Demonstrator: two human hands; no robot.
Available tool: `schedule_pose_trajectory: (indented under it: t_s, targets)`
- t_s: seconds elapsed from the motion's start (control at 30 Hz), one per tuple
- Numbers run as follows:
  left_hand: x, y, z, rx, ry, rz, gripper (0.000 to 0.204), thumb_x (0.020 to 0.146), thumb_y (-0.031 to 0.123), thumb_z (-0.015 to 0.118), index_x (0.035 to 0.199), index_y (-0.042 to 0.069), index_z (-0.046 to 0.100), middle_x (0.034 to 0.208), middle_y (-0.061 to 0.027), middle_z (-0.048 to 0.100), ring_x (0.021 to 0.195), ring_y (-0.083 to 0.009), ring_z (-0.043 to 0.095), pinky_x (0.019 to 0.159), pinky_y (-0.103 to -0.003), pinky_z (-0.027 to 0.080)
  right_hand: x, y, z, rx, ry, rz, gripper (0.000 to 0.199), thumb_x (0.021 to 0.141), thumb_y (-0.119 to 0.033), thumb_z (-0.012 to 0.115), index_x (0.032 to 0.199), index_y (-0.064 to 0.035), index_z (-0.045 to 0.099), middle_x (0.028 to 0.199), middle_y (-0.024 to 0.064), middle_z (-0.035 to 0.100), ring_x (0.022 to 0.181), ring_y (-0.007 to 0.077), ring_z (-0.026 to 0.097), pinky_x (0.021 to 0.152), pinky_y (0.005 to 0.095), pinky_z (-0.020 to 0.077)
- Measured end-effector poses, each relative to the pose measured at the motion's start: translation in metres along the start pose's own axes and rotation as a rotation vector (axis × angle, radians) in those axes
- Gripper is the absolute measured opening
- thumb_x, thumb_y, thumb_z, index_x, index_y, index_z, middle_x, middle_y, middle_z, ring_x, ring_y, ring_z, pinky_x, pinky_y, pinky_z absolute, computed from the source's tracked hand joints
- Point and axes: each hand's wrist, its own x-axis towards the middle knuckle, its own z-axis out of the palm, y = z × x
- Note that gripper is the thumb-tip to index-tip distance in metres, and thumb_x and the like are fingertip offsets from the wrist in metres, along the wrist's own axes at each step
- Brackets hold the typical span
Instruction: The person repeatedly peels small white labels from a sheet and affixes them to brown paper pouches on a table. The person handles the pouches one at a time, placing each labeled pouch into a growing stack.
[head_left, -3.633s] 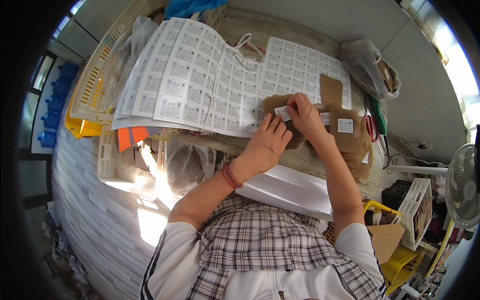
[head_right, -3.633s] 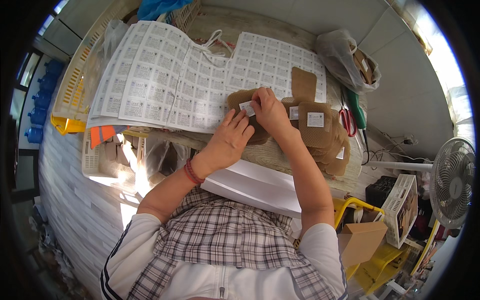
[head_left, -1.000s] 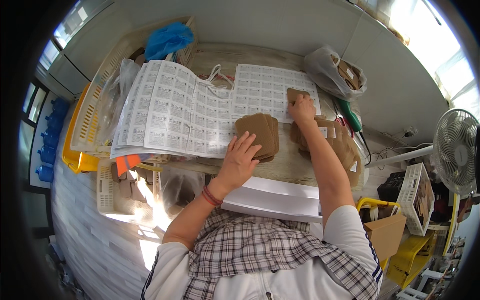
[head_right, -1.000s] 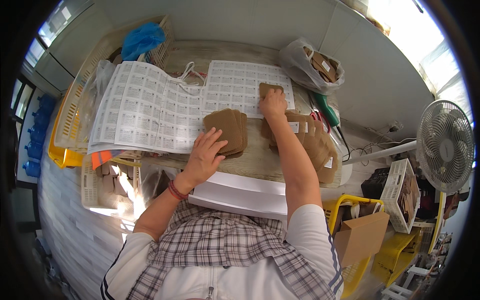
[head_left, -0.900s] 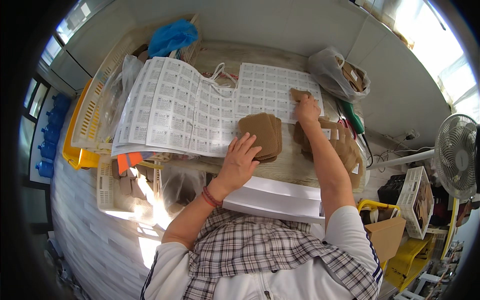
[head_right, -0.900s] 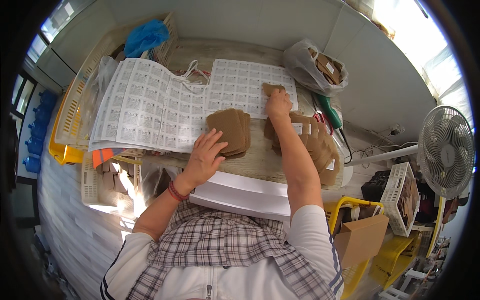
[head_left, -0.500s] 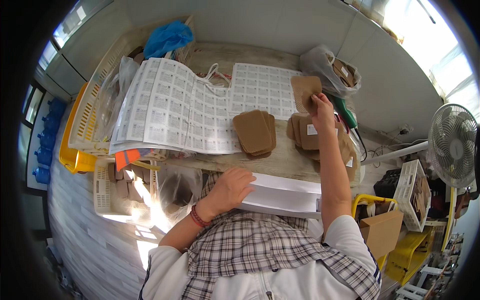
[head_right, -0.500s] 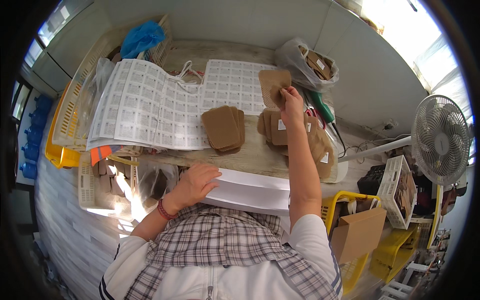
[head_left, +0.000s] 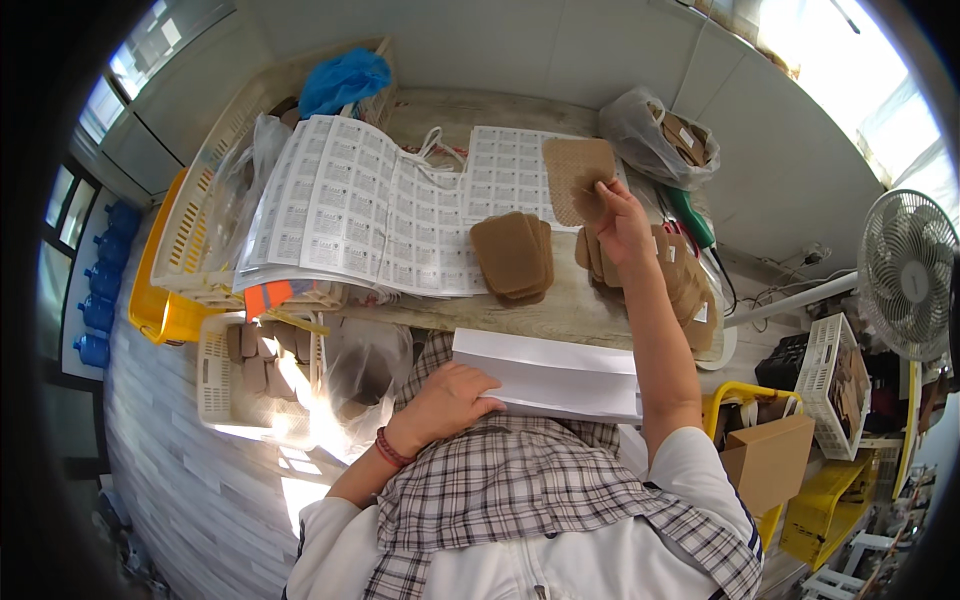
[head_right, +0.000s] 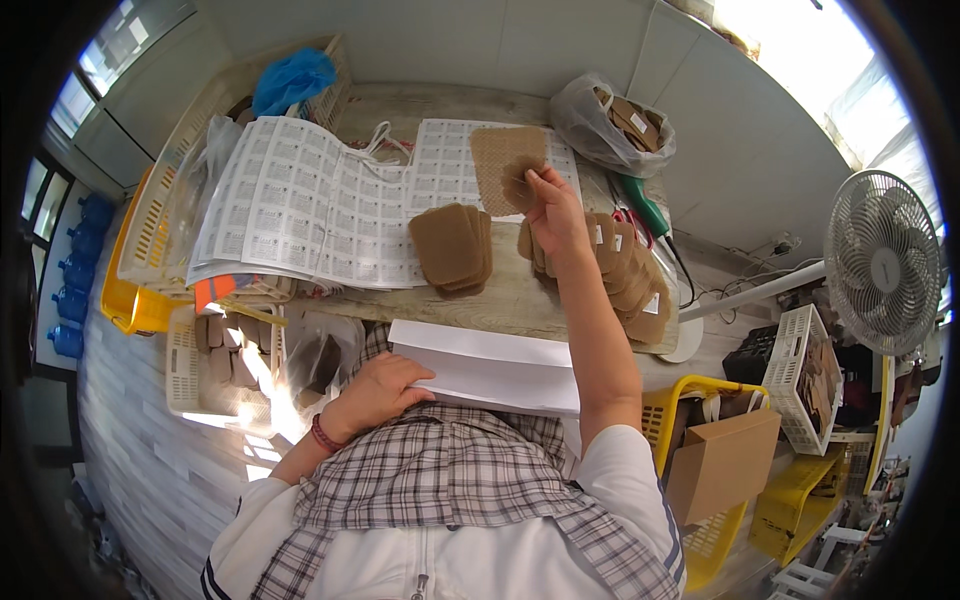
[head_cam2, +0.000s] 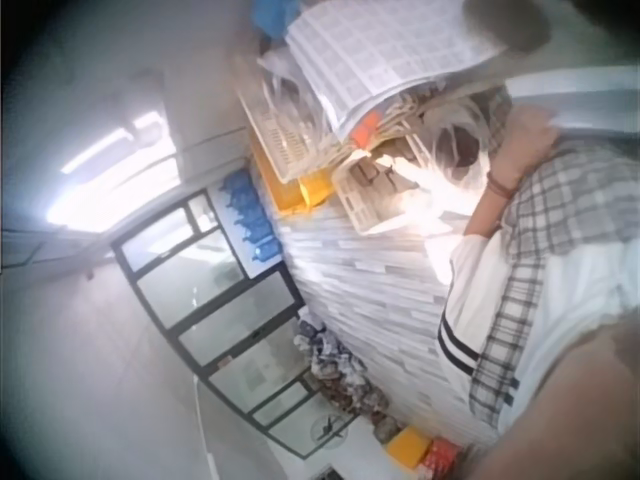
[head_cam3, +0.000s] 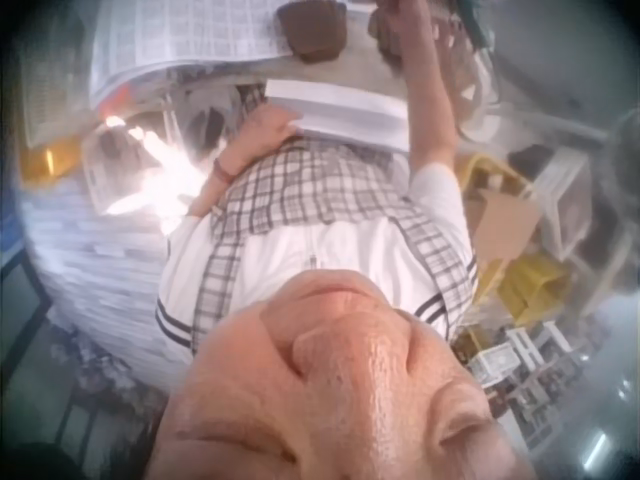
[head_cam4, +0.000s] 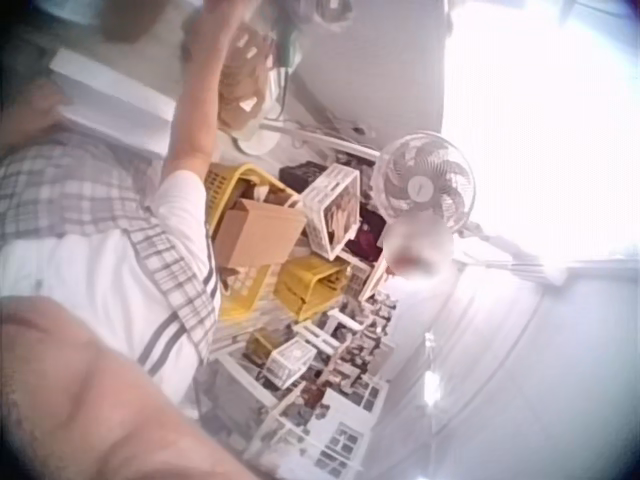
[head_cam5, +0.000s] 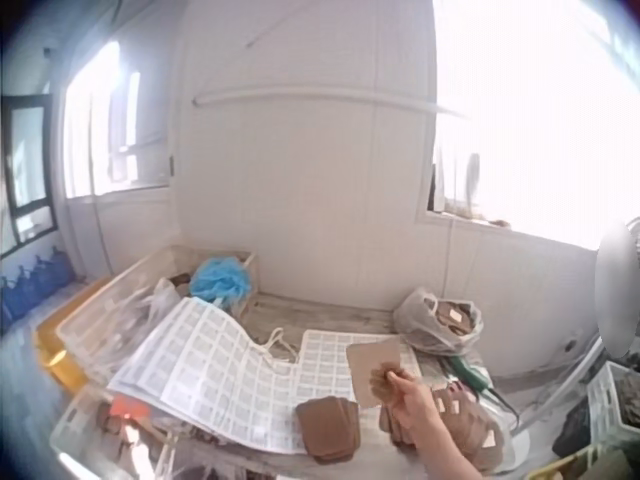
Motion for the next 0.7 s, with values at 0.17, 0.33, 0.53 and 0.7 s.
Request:
schedule_pose_trajectory:
  t_s: [0.17, 0.33, 0.53, 0.7]
  targets:
    - [-0.013, 0.003, 0.002, -0.019, 0.036, -0.038, 0.032, 0.082, 0.028, 0.074, 0.103, 0.005, 0.070, 0.096, -0.0101, 0.069, 0.092, -0.0302, 0.063, 0.087, -0.039, 0.046, -0.036, 0.026, 0.032, -0.010, -0.030, 0.136, 0.015, 0.099, -0.005, 0.054, 0.113, -0.0031, 0.060, 0.110, 0.0065, 0.066, 0.102, 0.0163, 0.066, 0.090, 0.0301, 0.0555]
    - [-0.030, -0.003, 0.001, -0.020, 0.022, -0.104, 0.026, 0.082, 0.019, 0.072, 0.104, 0.004, 0.069, 0.098, -0.0116, 0.069, 0.093, -0.0311, 0.063, 0.086, -0.041, 0.046, -0.021, -0.008, 0.008, -0.001, 0.106, -0.084, 0.009, 0.097, -0.004, 0.058, 0.105, -0.0038, 0.060, 0.099, 0.0042, 0.067, 0.094, 0.0163, 0.068, 0.082, 0.0270, 0.0572]
    - [-0.026, -0.008, 0.002, -0.048, 0.145, -0.128, 0.028, 0.080, 0.009, 0.072, 0.108, 0.003, 0.068, 0.100, -0.0128, 0.069, 0.094, -0.0310, 0.063, 0.087, -0.040, 0.048, 0.078, -0.103, -0.154, 0.136, 0.402, -0.330, 0.008, 0.098, -0.008, 0.055, 0.104, -0.0053, 0.060, 0.098, 0.0045, 0.066, 0.079, 0.0164, 0.066, 0.067, 0.0272, 0.0576]
    - [-0.021, -0.013, -0.005, -0.066, 0.161, -0.132, 0.029, 0.080, 0.006, 0.072, 0.108, 0.002, 0.067, 0.102, -0.0136, 0.068, 0.096, -0.0317, 0.063, 0.085, -0.040, 0.050, 0.140, -0.167, -0.206, 0.102, 0.578, -0.440, 0.014, 0.100, -0.005, 0.049, 0.110, -0.0022, 0.059, 0.100, 0.0099, 0.066, 0.078, 0.0186, 0.066, 0.062, 0.0275, 0.0580]
